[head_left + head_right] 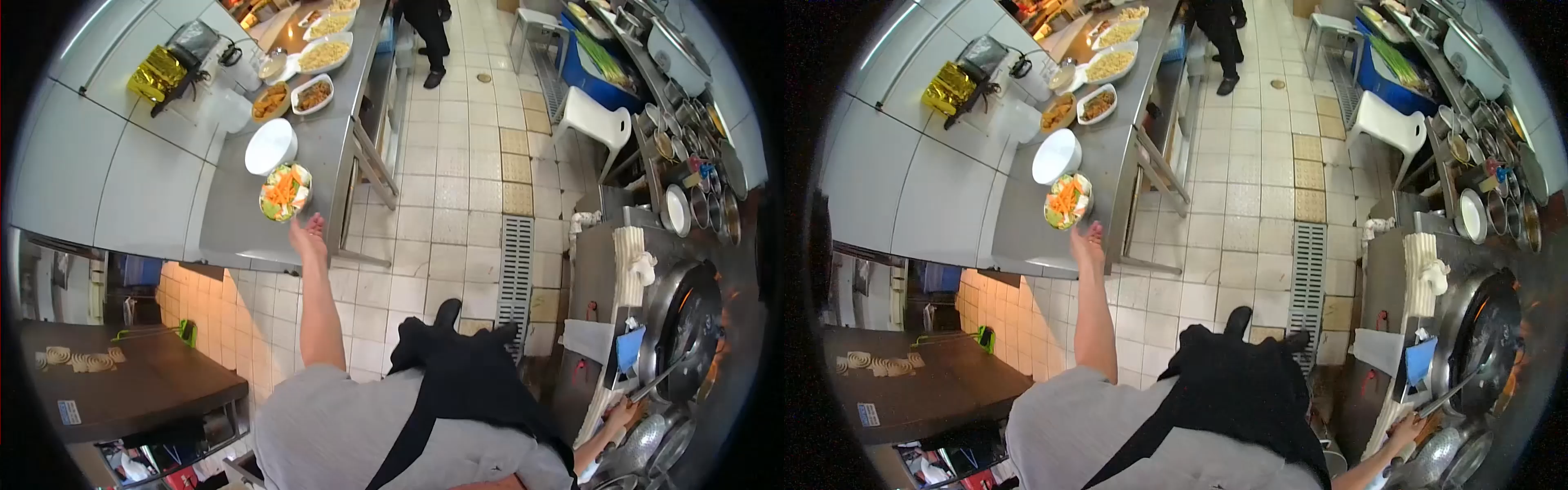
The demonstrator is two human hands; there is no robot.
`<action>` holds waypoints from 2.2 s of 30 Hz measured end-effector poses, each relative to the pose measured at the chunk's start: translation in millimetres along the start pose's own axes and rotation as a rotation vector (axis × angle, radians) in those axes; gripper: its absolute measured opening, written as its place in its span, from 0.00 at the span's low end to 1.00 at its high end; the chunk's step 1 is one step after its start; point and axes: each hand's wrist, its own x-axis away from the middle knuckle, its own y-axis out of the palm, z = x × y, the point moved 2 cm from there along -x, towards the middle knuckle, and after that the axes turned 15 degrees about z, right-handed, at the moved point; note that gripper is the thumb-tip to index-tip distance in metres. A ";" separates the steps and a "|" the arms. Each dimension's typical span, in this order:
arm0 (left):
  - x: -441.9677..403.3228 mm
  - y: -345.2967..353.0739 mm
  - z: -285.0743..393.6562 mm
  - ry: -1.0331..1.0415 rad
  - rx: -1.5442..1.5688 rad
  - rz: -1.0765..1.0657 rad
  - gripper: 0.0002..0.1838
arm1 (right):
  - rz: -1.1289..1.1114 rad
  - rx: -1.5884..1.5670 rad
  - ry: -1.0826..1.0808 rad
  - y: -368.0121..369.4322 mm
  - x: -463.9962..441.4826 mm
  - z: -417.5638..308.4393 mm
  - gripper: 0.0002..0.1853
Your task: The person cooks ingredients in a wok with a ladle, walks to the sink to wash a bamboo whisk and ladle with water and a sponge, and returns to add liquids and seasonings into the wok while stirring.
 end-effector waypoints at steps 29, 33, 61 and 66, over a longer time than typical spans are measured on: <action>663.7 172.8 -331.4 -0.615 -0.740 -1.630 0.14 | 0.075 -0.248 0.231 -19.5 -6.3 -66.6 0.28; 820.9 173.4 -360.4 -0.184 -0.812 -1.888 0.06 | -0.060 -0.480 0.476 -55.6 35.7 -78.4 0.31; 624.1 241.0 -400.2 -0.027 -0.727 -1.584 0.16 | 0.016 -0.434 0.516 -76.3 88.9 -124.4 0.34; 222.5 197.4 -248.0 0.371 -0.910 -0.622 0.20 | -0.243 -0.670 0.437 15.9 20.5 -193.7 0.35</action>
